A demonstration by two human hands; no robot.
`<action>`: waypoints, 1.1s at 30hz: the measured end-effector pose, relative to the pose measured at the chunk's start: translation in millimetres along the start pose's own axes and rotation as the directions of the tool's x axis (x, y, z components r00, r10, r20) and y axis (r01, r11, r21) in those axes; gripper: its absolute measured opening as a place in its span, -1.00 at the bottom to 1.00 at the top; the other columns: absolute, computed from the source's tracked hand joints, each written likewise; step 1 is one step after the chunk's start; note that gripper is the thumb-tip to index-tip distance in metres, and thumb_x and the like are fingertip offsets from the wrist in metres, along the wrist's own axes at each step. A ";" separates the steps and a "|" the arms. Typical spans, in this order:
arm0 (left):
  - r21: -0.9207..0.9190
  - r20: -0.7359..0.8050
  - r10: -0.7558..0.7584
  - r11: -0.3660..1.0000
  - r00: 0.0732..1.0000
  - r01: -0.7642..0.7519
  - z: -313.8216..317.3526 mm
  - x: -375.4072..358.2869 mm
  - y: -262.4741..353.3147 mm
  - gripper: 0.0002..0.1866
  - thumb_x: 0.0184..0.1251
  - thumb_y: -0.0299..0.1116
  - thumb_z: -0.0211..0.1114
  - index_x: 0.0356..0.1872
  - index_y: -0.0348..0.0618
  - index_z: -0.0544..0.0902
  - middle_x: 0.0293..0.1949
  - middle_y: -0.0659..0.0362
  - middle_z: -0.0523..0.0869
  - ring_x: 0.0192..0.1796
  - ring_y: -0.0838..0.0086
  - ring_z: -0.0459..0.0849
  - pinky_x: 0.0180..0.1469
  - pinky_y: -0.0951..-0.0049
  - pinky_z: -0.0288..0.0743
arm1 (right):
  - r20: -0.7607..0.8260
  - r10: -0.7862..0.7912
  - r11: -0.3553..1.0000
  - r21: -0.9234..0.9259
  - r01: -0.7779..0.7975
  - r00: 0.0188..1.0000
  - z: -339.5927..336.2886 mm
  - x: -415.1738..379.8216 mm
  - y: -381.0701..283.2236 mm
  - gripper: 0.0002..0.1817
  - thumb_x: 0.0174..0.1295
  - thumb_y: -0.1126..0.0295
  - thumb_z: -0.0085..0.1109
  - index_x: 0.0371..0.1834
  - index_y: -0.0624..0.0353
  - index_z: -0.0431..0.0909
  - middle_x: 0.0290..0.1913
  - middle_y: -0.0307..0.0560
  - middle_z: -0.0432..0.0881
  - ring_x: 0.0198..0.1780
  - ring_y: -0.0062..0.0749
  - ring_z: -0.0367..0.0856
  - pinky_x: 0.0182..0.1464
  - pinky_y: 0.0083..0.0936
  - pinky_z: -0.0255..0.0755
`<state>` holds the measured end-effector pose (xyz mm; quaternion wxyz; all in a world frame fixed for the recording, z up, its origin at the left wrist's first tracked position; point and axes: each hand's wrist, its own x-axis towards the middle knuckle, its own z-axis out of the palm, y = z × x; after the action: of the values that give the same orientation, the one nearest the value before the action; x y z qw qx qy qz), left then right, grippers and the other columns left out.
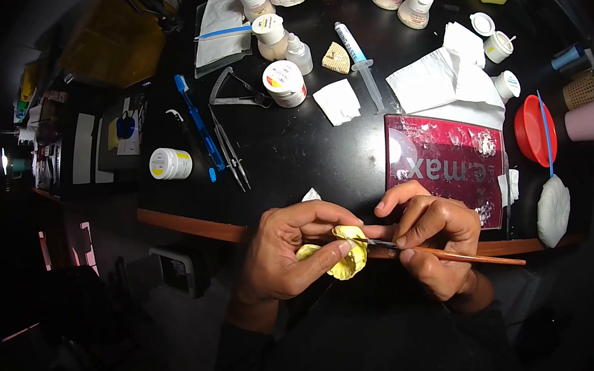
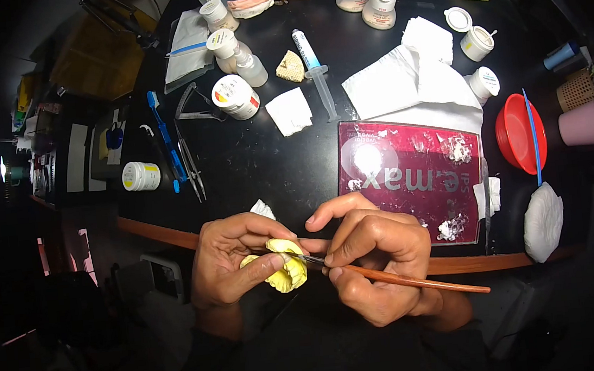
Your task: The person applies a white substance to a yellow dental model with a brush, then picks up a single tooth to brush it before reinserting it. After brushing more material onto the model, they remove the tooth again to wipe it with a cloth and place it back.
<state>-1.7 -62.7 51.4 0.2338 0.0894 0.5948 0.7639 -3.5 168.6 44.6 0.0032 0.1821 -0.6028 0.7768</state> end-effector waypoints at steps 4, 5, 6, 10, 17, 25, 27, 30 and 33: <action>-0.215 -0.016 0.007 0.977 1.000 -0.010 -2.4 0.4 -7.3 -0.75 0.48 -0.64 0.30 0.12 -0.43 0.62 -0.09 -0.10 0.88 -0.02 0.46 0.86 0.06 0.49 0.71 | -0.053 0.018 0.999 0.031 -0.016 0.998 2.5 -3.3 -4.1 -0.87 0.02 0.76 0.15 -0.42 0.31 0.59 -0.47 -0.01 0.71 -0.13 -0.13 0.79 0.15 -0.16 0.76; -0.244 -0.028 0.009 0.970 1.000 -0.015 -2.0 -0.1 -9.9 -0.75 0.48 -0.64 0.30 0.12 -0.42 0.61 -0.09 -0.11 0.87 -0.02 0.45 0.86 0.07 0.48 0.71 | -0.073 0.026 0.999 0.043 -0.023 0.997 3.2 -4.6 -4.9 -0.87 0.03 0.77 0.16 -0.42 0.32 0.59 -0.46 -0.01 0.71 -0.11 -0.12 0.78 0.14 -0.16 0.78; -0.273 -0.040 0.009 0.962 0.999 -0.020 -1.8 -0.2 -11.1 -0.75 0.49 -0.63 0.29 0.13 -0.42 0.60 -0.09 -0.12 0.87 -0.02 0.44 0.86 0.08 0.47 0.72 | -0.086 0.005 0.999 0.052 -0.001 0.996 4.8 -5.2 -4.0 -0.87 0.03 0.77 0.16 -0.41 0.32 0.59 -0.45 0.00 0.71 -0.09 -0.11 0.78 0.13 -0.16 0.79; -0.175 -0.022 -0.002 0.985 1.000 -0.002 -4.6 1.5 -9.1 -0.74 0.47 -0.55 0.22 0.09 -0.46 0.49 -0.06 -0.38 0.80 -0.01 0.05 0.90 0.09 0.15 0.82 | -0.088 -0.059 0.997 0.035 0.063 0.994 7.4 -6.6 -0.6 -0.85 0.03 0.79 0.18 -0.39 0.33 0.60 -0.41 0.01 0.70 0.01 -0.04 0.74 0.08 -0.16 0.85; -0.267 -0.095 0.089 0.957 0.991 -0.112 1.3 1.1 -16.2 -0.72 0.48 -0.54 0.24 0.11 -0.46 0.49 -0.02 -0.40 0.78 0.00 0.03 0.88 0.10 0.09 0.82 | -0.028 -0.219 0.968 -0.129 0.214 0.975 2.7 -7.8 1.3 -0.84 0.03 0.70 0.28 -0.31 0.29 0.63 -0.36 -0.02 0.72 0.00 -0.09 0.68 0.09 -0.14 0.82; -0.038 -0.272 0.449 0.879 0.851 -0.476 20.2 0.9 -36.1 -0.71 0.59 -0.58 0.19 0.22 -0.48 0.50 0.07 -0.32 0.77 0.15 0.18 0.82 0.24 0.26 0.74 | -0.033 -0.362 0.875 -0.358 0.327 0.932 15.2 -11.5 8.2 -0.66 0.08 0.61 0.56 -0.06 0.25 0.70 -0.16 -0.01 0.73 0.02 -0.05 0.73 0.08 -0.14 0.77; -0.035 -0.279 0.468 0.868 0.838 -0.496 24.0 1.3 -38.7 -0.72 0.59 -0.58 0.19 0.21 -0.47 0.49 0.07 -0.34 0.76 0.15 0.17 0.82 0.26 0.24 0.72 | -0.046 -0.361 0.876 -0.361 0.321 0.932 16.6 -12.2 10.0 -0.60 0.04 0.60 0.65 -0.04 0.27 0.70 -0.14 0.05 0.71 0.04 -0.04 0.80 0.09 -0.15 0.81; -0.007 -0.295 0.482 0.863 0.825 -0.506 29.1 2.7 -41.9 -0.71 0.57 -0.58 0.21 0.21 -0.44 0.48 0.06 -0.35 0.76 0.13 0.16 0.82 0.26 0.19 0.72 | -0.085 -0.380 0.873 -0.364 0.326 0.921 20.6 -12.9 12.0 -0.61 0.06 0.65 0.63 -0.03 0.30 0.70 -0.13 0.09 0.70 0.01 0.00 0.84 0.09 -0.18 0.83; 0.056 -0.308 0.483 0.869 0.820 -0.491 32.5 2.9 -42.4 -0.70 0.53 -0.56 0.25 0.18 -0.39 0.47 0.06 -0.33 0.76 0.11 0.15 0.83 0.26 0.13 0.73 | -0.068 -0.414 0.859 -0.359 0.366 0.908 17.5 -10.0 15.5 -0.61 0.07 0.69 0.61 -0.02 0.33 0.72 -0.12 0.10 0.69 0.00 0.05 0.86 0.10 -0.20 0.83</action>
<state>19.9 -25.4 19.7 -0.0650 0.1133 0.5716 0.8101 7.2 150.1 30.9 0.2349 0.2414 -0.6757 0.6558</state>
